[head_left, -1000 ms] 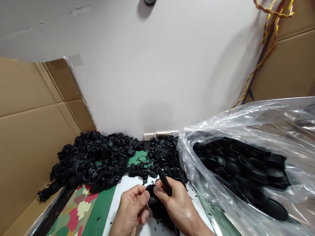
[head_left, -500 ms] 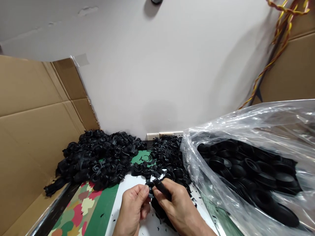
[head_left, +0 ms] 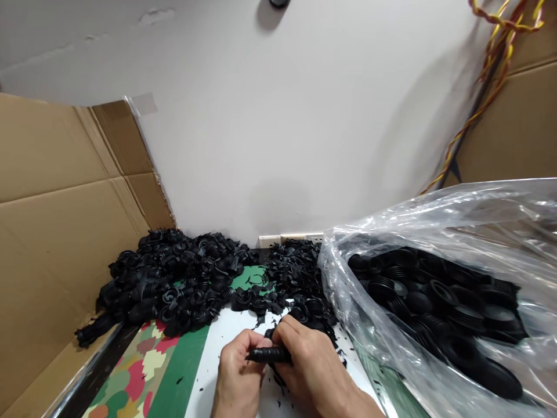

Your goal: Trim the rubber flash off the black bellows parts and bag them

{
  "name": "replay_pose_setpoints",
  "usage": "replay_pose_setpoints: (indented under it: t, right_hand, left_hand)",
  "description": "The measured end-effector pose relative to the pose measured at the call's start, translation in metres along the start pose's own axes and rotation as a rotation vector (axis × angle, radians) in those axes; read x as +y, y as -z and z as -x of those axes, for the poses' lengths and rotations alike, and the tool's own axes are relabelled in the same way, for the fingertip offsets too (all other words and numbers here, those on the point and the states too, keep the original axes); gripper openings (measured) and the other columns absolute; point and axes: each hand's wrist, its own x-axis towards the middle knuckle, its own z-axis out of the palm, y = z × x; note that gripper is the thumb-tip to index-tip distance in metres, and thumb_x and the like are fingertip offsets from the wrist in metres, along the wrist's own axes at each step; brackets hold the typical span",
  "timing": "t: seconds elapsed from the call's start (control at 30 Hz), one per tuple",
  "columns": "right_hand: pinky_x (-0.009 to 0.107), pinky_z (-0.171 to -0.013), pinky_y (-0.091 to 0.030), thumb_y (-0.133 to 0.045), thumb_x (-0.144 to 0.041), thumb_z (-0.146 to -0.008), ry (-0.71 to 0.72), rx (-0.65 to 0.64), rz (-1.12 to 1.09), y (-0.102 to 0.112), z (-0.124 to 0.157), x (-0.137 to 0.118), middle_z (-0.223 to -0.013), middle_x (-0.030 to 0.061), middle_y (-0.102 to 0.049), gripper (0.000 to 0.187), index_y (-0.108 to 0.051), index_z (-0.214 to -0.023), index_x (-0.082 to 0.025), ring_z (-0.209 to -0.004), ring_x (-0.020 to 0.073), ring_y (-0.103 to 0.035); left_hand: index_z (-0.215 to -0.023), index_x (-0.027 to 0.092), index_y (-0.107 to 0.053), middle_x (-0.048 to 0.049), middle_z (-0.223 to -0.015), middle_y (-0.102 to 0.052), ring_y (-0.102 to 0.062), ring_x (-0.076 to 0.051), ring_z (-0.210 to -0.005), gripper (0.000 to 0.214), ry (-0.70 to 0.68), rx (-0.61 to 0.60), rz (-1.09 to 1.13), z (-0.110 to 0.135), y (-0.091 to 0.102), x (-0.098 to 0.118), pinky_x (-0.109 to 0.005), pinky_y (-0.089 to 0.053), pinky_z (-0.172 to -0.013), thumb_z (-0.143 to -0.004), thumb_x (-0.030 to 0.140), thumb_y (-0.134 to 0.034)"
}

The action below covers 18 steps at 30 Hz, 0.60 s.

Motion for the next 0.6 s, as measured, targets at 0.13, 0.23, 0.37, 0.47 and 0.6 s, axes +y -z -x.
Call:
replay_pose_setpoints:
  t: [0.13,0.23,0.37,0.47,0.6]
  right_hand:
    - [0.024,-0.047,-0.03,-0.046,-0.012,-0.066,-0.067,0.048,-0.135,-0.007,-0.002,-0.003,-0.066,0.0017,-0.057,0.009,-0.049,-0.067,-0.021,-0.052,0.0151,-0.052]
    - [0.023,-0.051,-0.036,-0.043,-0.018,-0.067,-0.298,0.057,-0.473,-0.002,-0.006,-0.009,-0.058,-0.0009,-0.05,0.007,-0.043,-0.061,-0.022,-0.054,0.0148,-0.048]
    - [0.026,-0.052,-0.037,-0.046,-0.027,-0.067,-0.504,0.124,-0.725,0.01,-0.01,-0.007,-0.055,-0.0032,-0.044,0.011,-0.044,-0.058,-0.022,-0.054,0.0141,-0.043]
    - [0.027,-0.05,-0.034,-0.051,-0.033,-0.069,-0.598,0.199,-0.779,0.016,-0.009,0.003,-0.052,-0.0047,-0.04,0.017,-0.049,-0.058,-0.021,-0.05,0.0133,-0.038]
    - [0.028,-0.053,-0.033,-0.058,-0.048,-0.072,-0.596,0.214,-0.92,0.024,-0.007,0.011,-0.055,-0.0038,-0.043,0.03,-0.062,-0.075,-0.018,-0.054,0.0153,-0.041]
  left_hand:
    - [-0.049,0.016,-0.055,0.0072,-0.04,-0.041,-0.028,-0.005,-0.039,0.018,0.019,0.003,-0.004,0.0,0.001,0.003,-0.019,-0.02,-0.04,-0.059,0.018,-0.07]
    - [-0.053,0.015,-0.056,0.0076,-0.038,-0.038,-0.027,-0.005,-0.037,0.031,0.083,-0.017,0.037,-0.001,0.0,0.006,-0.019,-0.017,-0.039,-0.064,0.04,-0.072]
    - [-0.055,0.014,-0.055,0.007,-0.047,-0.041,-0.026,-0.002,-0.038,0.046,0.083,0.019,0.083,-0.001,0.001,0.006,-0.018,-0.014,-0.04,-0.061,0.056,-0.071]
    - [-0.056,0.014,-0.055,0.0073,-0.047,-0.04,-0.025,-0.002,-0.038,0.046,0.082,0.039,0.09,-0.002,0.003,0.005,-0.018,-0.014,-0.04,-0.061,0.057,-0.071]
    - [-0.056,0.013,-0.054,0.0077,-0.045,-0.04,-0.025,-0.001,-0.038,0.047,0.108,0.037,0.087,-0.002,0.003,0.006,-0.017,-0.014,-0.039,-0.06,0.057,-0.072]
